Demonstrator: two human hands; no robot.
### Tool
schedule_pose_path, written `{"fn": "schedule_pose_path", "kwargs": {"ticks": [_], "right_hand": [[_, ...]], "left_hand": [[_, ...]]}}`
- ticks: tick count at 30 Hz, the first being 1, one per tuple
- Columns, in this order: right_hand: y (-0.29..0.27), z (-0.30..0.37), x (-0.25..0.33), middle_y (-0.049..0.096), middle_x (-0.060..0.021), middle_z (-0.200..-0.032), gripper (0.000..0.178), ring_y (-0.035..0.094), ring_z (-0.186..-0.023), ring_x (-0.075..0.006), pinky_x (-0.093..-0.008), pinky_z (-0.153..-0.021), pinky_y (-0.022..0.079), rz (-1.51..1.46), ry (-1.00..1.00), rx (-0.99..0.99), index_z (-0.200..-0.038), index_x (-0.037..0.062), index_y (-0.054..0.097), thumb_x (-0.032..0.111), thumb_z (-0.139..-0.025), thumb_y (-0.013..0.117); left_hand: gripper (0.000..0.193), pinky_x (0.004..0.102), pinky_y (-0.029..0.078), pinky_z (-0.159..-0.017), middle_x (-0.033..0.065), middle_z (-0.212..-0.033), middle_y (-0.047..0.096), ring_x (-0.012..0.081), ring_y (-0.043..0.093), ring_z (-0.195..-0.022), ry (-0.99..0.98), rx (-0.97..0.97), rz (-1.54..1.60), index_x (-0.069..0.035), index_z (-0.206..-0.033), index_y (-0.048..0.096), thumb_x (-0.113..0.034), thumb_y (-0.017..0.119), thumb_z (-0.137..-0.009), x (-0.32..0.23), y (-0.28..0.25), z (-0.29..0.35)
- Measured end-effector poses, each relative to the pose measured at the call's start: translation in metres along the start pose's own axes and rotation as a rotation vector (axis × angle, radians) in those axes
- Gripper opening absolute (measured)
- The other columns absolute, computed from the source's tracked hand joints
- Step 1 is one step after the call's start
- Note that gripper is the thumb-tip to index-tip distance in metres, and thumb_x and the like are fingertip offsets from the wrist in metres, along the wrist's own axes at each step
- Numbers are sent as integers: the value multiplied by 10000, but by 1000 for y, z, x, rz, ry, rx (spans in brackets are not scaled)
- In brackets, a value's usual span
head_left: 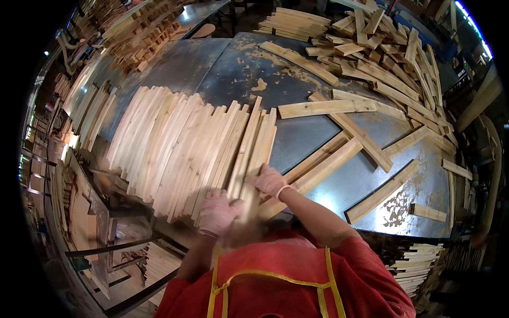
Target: The person repeatedly picks up thin wooden planks from a large pile on a metal table and stacks them into a neat pile. The person uses both hands to align and place the planks one by one.
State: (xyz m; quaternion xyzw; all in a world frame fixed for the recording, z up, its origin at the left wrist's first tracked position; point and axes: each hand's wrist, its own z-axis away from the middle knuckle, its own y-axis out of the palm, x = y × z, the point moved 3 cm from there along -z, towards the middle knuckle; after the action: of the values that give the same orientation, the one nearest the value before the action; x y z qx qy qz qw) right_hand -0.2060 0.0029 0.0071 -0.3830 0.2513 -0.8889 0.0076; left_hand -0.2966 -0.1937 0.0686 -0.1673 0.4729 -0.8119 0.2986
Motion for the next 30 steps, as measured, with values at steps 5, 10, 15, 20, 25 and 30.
{"fn": "schedule_pose_path", "kwargs": {"ticks": [5, 10, 15, 20, 25, 30], "right_hand": [[-28, 6, 0, 750, -228, -1160, 695, 722, -1028, -351, -414, -942, 575, -111, -338, 256, -1383, -8, 608, 477, -895, 708], [-187, -66, -71, 597, -184, -1506, 652, 542, -1407, -384, -495, -1163, 466, 580, -588, -667, -1500, 92, 549, 301, -892, 660], [-318, -145, -121, 438, -178, -1666, 889, 361, -1565, -412, -539, -1242, 343, 1042, -123, -553, -1636, 184, 408, 294, -819, 739], [-357, -117, -85, 599, -198, -1519, 833, 566, -1410, -386, -464, -1134, 473, 1072, 15, -97, -1593, 163, 491, 419, -841, 740], [-328, -64, -82, 738, -185, -1233, 734, 723, -1096, -341, -451, -959, 567, 508, -126, -123, -1419, 74, 670, 557, -871, 738], [-215, -34, -114, 648, -34, -897, 652, 630, -771, -150, -319, -681, 542, -650, -42, -57, -1327, 20, 694, 554, -956, 732]], "left_hand": [[1044, 483, 406, -1209, 215, -1648, 428, 407, 417, -1520, -79, -56, 18, -83, -1680, 285, -629, 697, -891, -16, -6, -13], [815, 627, 363, -1188, 170, -1548, 466, 431, 460, -1412, -8, -534, -148, -121, -1580, 455, -436, 734, -882, -40, 38, -11], [593, 656, 372, -1170, 157, -1467, 497, 415, 429, -1412, 374, -519, -247, -134, -1459, 595, -224, 697, -882, -85, 56, 19], [532, 598, 367, -1150, 141, -1401, 526, 370, 439, -1397, 433, -285, -415, -114, -1414, 612, -190, 640, -888, -52, 101, 29], [484, 531, 369, -1108, 134, -1367, 533, 317, 459, -1346, 461, -306, -436, -78, -1393, 602, -192, 571, -924, -59, 59, 24], [450, 516, 343, -1167, 117, -1382, 511, 303, 453, -1379, 473, -452, -454, -72, -1416, 599, -170, 543, -980, -54, 70, 24]]}}
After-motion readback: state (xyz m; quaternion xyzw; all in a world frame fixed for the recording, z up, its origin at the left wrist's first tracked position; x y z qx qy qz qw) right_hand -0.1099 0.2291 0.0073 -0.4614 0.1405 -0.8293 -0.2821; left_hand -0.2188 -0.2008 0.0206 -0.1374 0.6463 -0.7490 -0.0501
